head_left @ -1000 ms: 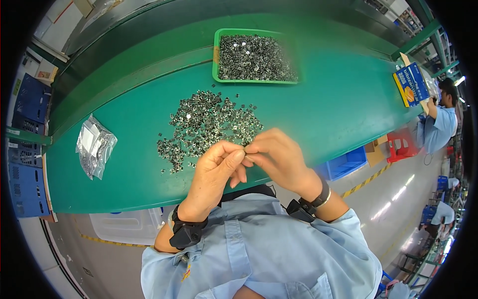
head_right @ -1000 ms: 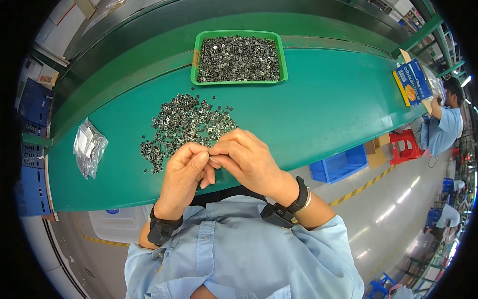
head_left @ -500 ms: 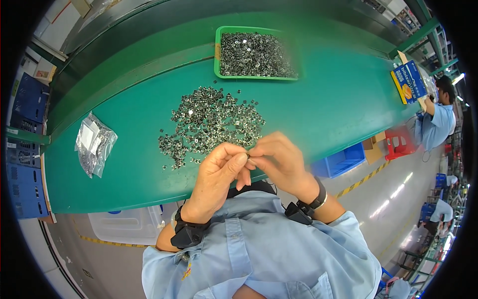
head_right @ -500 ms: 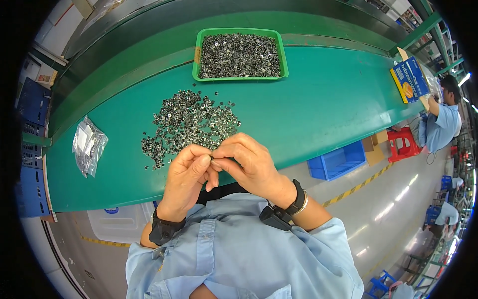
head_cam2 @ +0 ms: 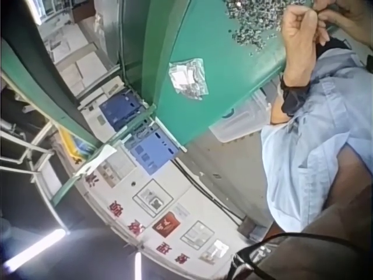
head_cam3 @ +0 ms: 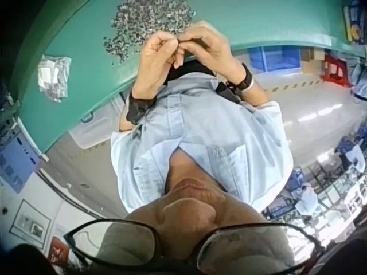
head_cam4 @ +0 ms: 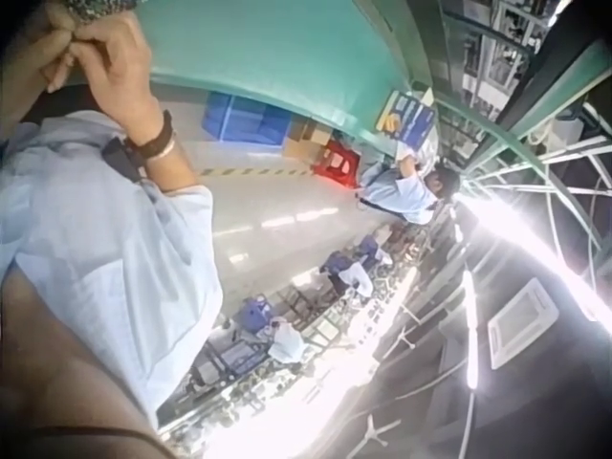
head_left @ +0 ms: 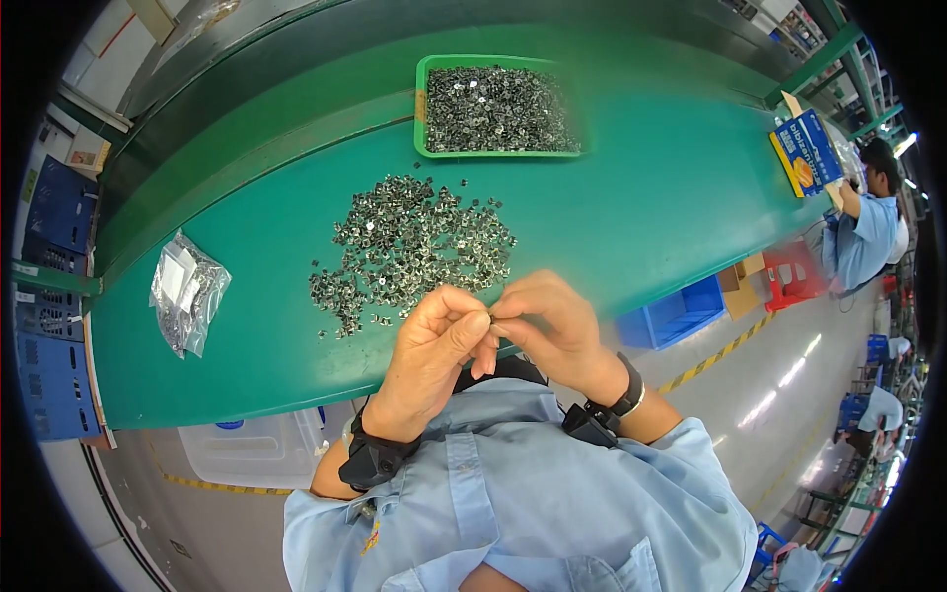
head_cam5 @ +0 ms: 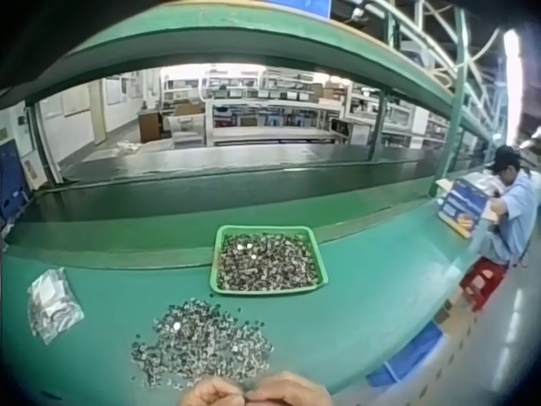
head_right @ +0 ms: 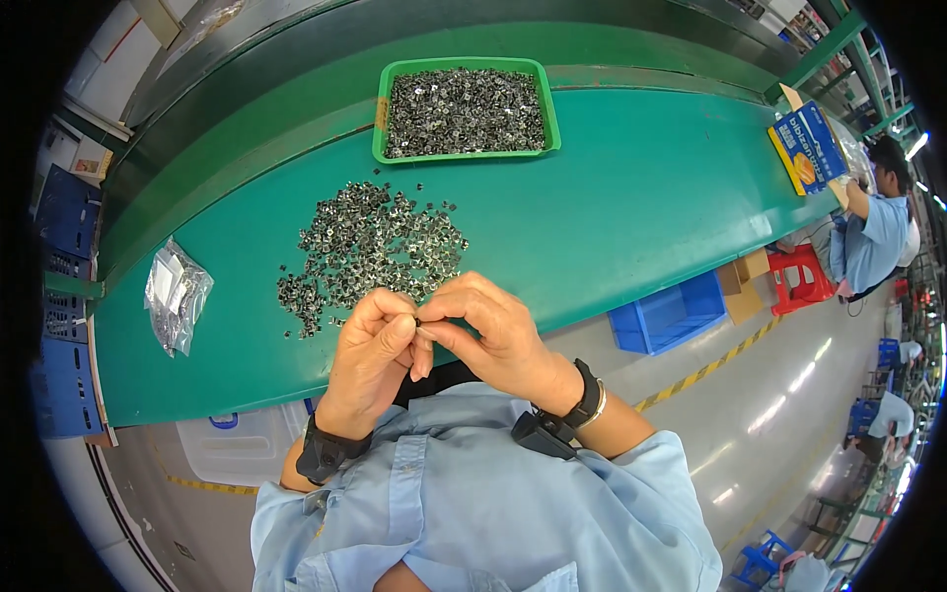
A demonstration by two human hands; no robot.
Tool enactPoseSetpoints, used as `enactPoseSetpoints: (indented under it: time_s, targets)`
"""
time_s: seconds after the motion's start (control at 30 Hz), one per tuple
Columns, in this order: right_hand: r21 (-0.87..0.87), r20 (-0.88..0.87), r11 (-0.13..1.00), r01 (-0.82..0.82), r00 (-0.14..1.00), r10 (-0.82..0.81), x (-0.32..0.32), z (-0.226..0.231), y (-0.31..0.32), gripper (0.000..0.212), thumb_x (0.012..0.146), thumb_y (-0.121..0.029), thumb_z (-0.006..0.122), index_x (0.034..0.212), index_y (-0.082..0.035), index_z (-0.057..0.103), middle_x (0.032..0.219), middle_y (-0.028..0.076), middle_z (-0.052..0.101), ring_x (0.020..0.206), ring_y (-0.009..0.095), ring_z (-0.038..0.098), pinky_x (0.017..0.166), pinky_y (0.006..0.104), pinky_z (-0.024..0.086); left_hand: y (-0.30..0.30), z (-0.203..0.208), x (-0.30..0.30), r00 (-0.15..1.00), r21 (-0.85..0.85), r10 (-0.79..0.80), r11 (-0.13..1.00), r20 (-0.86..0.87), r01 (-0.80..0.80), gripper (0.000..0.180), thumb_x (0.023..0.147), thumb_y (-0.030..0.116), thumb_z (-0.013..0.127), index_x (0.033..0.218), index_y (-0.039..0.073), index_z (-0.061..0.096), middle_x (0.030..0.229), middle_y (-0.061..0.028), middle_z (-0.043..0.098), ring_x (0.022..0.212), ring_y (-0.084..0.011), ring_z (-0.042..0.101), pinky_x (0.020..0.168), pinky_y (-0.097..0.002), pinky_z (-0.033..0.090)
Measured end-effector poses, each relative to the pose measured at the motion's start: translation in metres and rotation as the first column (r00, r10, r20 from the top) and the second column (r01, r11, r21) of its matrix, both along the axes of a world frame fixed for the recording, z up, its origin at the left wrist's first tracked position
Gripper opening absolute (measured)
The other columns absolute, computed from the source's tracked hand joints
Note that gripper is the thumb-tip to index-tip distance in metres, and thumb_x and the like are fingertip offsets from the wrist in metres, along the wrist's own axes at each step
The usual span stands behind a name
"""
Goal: The person picks up a metal clip from the table, inspects it by hand, and places it into a green tray, repeating this process for several more clips.
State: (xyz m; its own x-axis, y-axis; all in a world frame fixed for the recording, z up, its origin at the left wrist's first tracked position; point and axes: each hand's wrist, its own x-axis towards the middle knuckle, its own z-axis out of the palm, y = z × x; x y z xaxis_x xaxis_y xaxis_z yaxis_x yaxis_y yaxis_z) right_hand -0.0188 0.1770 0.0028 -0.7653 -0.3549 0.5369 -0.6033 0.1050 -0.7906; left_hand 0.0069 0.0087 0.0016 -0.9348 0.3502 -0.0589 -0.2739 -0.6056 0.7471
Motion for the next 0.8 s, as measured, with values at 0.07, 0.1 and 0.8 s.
enactPoseSetpoints:
  time_s: [0.07,0.1,0.8]
  targets:
    - [0.004,-0.014,1.000,0.008,1.000,-0.008,0.000,-0.001,0.001,0.024,0.074,0.003,0.068,0.095,-0.006,0.058,0.088,0.007,0.060,0.082,0.021,0.057,0.070,0.0306,0.046,0.001,0.000,0.000,1.000,-0.017,-0.004,1.000,-0.003,0.004,0.014,0.093,0.017,0.052,0.094,0.004,0.051,0.081,-0.0082,0.061,0.062,-0.0124,0.057,0.051,-0.0225,0.044]
    - [0.032,-0.046,0.999,0.029,0.999,-0.028,-0.001,-0.001,0.002,0.024,0.074,0.003,0.068,0.095,-0.006,0.058,0.088,0.007,0.060,0.082,0.021,0.057,0.070,0.0308,0.046,0.002,0.000,0.000,1.000,-0.083,0.016,0.996,-0.010,-0.017,0.014,0.093,0.018,0.052,0.093,0.004,0.050,0.080,-0.0079,0.060,0.060,-0.0129,0.057,0.049,-0.0231,0.043]
    - [-0.050,-0.024,0.999,-0.009,1.000,0.008,0.000,0.003,-0.002,0.015,0.075,0.001,0.067,0.088,-0.004,0.059,0.082,0.009,0.060,0.073,0.021,0.060,0.060,0.0296,0.048,0.005,-0.010,0.002,0.987,0.338,-0.125,0.937,0.099,0.084,0.012,0.092,0.019,0.053,0.094,0.007,0.050,0.080,-0.0095,0.063,0.055,-0.0157,0.054,0.048,-0.0276,0.043]
